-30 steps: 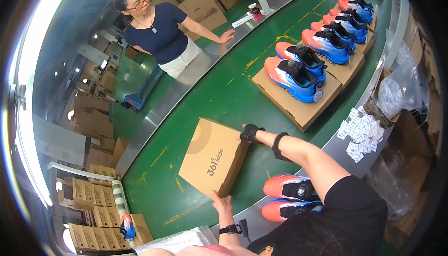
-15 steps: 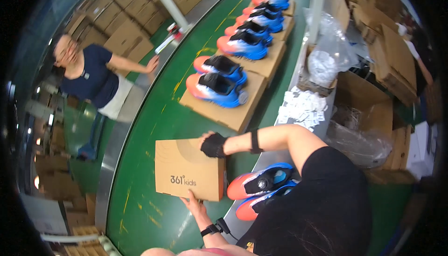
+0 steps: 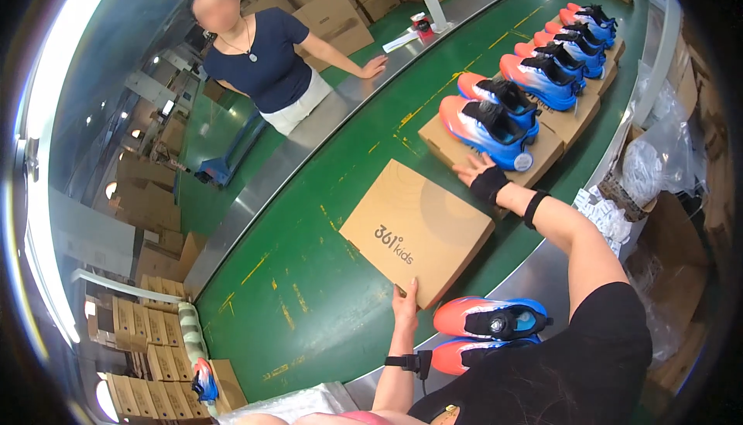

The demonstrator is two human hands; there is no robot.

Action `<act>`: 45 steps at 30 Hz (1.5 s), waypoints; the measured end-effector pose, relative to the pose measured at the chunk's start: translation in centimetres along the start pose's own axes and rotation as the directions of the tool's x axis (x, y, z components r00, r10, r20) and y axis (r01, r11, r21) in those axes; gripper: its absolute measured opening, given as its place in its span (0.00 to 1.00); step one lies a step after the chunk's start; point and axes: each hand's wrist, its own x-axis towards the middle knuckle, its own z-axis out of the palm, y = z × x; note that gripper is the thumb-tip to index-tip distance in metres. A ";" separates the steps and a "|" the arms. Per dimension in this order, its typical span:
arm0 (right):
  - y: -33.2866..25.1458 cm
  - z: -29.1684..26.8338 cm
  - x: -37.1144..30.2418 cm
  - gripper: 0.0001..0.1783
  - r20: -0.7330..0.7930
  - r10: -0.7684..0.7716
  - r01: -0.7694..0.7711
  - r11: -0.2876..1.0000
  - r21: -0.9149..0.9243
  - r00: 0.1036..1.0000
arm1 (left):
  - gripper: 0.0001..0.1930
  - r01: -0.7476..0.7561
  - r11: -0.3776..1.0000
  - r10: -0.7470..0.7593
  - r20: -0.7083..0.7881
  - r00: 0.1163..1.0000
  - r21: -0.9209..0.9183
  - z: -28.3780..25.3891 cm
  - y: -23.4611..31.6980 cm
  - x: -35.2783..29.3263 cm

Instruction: Pack athletic shoes into brand-labeled cardboard boxes with tissue paper.

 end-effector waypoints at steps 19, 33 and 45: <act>-16.9 -6.2 -7.9 0.40 -0.058 0.284 -0.125 0.588 0.799 0.957 | 0.37 -0.406 0.415 0.714 -0.015 0.700 0.814 4.9 12.4 -5.4; -4.4 -7.6 -14.3 0.21 0.753 0.225 -0.455 -0.678 0.577 0.619 | 0.32 -0.085 0.804 0.165 -0.085 0.983 0.588 -12.0 0.8 -7.2; -2.0 -1.0 -27.6 0.24 0.154 0.756 -0.771 0.617 0.159 0.637 | 0.31 -0.156 0.741 0.223 -0.021 0.975 0.653 -8.7 0.2 -6.4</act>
